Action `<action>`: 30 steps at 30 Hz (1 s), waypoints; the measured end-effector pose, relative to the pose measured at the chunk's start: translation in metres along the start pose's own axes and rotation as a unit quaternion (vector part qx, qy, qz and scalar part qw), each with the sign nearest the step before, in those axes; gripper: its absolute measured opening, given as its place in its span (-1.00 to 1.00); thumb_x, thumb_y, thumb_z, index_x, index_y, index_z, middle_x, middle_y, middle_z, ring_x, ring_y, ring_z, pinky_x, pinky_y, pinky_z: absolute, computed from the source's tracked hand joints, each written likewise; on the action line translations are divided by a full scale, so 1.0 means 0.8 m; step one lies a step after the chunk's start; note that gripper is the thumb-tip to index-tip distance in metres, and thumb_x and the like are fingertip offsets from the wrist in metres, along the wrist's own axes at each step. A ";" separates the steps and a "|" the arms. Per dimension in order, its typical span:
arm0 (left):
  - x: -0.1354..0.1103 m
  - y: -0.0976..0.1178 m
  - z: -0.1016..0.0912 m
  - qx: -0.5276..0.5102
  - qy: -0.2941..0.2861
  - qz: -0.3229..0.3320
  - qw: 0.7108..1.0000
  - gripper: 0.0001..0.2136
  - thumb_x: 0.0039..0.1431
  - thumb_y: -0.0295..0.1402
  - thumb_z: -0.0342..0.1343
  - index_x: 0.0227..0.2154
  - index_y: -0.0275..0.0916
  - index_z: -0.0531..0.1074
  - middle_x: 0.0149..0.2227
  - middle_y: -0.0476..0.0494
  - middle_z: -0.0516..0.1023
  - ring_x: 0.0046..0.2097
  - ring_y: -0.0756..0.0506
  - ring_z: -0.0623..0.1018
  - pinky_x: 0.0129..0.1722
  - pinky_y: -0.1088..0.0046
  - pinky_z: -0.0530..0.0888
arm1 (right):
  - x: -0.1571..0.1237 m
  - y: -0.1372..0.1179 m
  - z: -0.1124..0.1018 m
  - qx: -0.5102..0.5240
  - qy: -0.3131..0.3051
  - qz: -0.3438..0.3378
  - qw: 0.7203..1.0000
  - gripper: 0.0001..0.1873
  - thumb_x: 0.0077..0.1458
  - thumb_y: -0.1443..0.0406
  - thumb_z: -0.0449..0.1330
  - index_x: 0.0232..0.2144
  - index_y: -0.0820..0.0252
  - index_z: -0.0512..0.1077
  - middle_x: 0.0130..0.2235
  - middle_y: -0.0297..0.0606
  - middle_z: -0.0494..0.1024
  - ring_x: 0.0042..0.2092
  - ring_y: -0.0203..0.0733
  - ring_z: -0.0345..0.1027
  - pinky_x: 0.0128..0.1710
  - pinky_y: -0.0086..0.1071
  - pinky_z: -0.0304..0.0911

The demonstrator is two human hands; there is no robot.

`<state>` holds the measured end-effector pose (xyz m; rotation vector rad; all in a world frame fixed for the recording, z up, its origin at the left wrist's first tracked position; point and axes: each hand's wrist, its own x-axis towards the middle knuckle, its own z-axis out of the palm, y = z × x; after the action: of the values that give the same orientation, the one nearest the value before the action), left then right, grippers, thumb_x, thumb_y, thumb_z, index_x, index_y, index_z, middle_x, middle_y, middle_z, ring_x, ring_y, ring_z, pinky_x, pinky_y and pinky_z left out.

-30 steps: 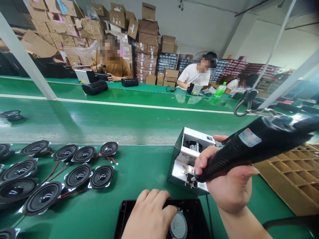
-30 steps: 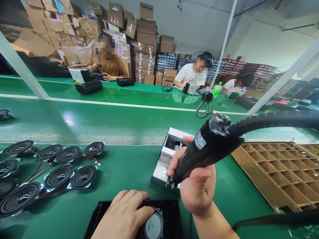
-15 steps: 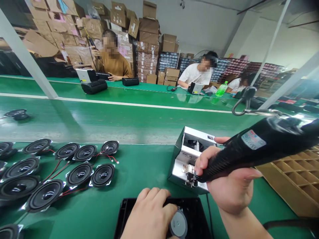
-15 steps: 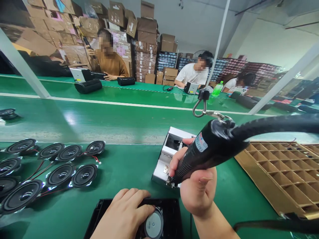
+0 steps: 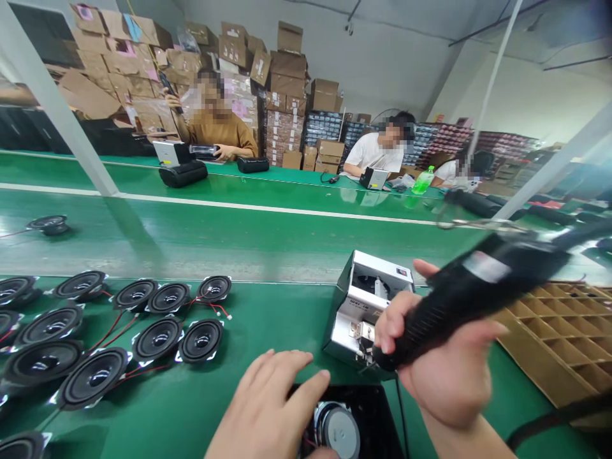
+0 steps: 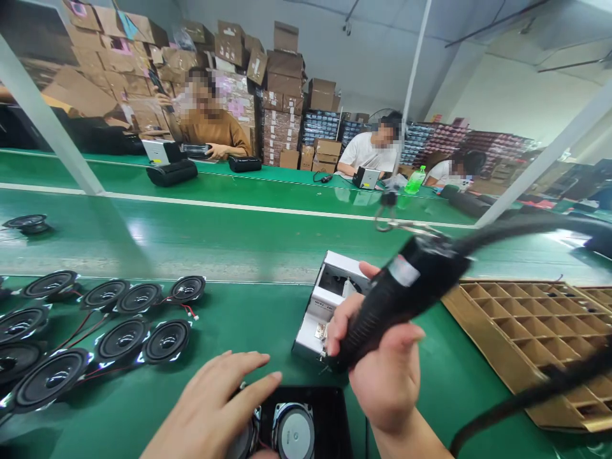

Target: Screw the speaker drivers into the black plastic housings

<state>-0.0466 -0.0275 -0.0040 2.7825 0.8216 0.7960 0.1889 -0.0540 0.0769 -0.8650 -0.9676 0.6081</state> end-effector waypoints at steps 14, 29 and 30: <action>-0.110 -0.041 0.008 -0.245 -0.011 -0.236 0.940 0.00 0.09 -0.02 0.47 0.50 0.19 0.03 0.46 -0.15 0.39 0.41 -0.38 0.47 0.36 -0.03 0.53 | -0.051 0.036 0.036 0.056 -0.120 0.077 0.988 -0.15 0.11 -0.53 0.02 0.16 -0.22 0.43 -0.48 -0.44 0.51 -0.58 -0.22 0.32 -0.56 -0.35 0.34; -0.118 -0.040 0.007 -0.210 -0.010 -0.228 0.951 0.16 -0.11 -0.09 0.60 0.49 0.20 0.02 0.43 -0.14 0.42 0.36 -0.36 0.53 0.34 0.08 0.56 | -0.061 0.047 0.046 -0.003 -0.108 0.080 0.991 -0.11 0.11 -0.55 -0.08 0.12 -0.16 0.39 -0.52 -0.48 0.47 -0.60 -0.25 0.26 -0.57 -0.38 0.25; -0.118 -0.040 0.008 -0.210 -0.003 -0.223 0.952 0.16 -0.12 -0.06 0.60 0.49 0.19 0.02 0.43 -0.16 0.43 0.35 -0.37 0.54 0.32 0.07 0.58 | -0.061 0.048 0.046 -0.006 -0.110 0.078 0.991 -0.12 0.12 -0.55 -0.08 0.12 -0.17 0.39 -0.52 -0.48 0.47 -0.60 -0.25 0.26 -0.56 -0.38 0.24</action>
<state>-0.1253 -0.0514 -0.0602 2.1188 1.0775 0.7664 0.1314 -0.0583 0.0337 -0.9038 -1.1099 0.8466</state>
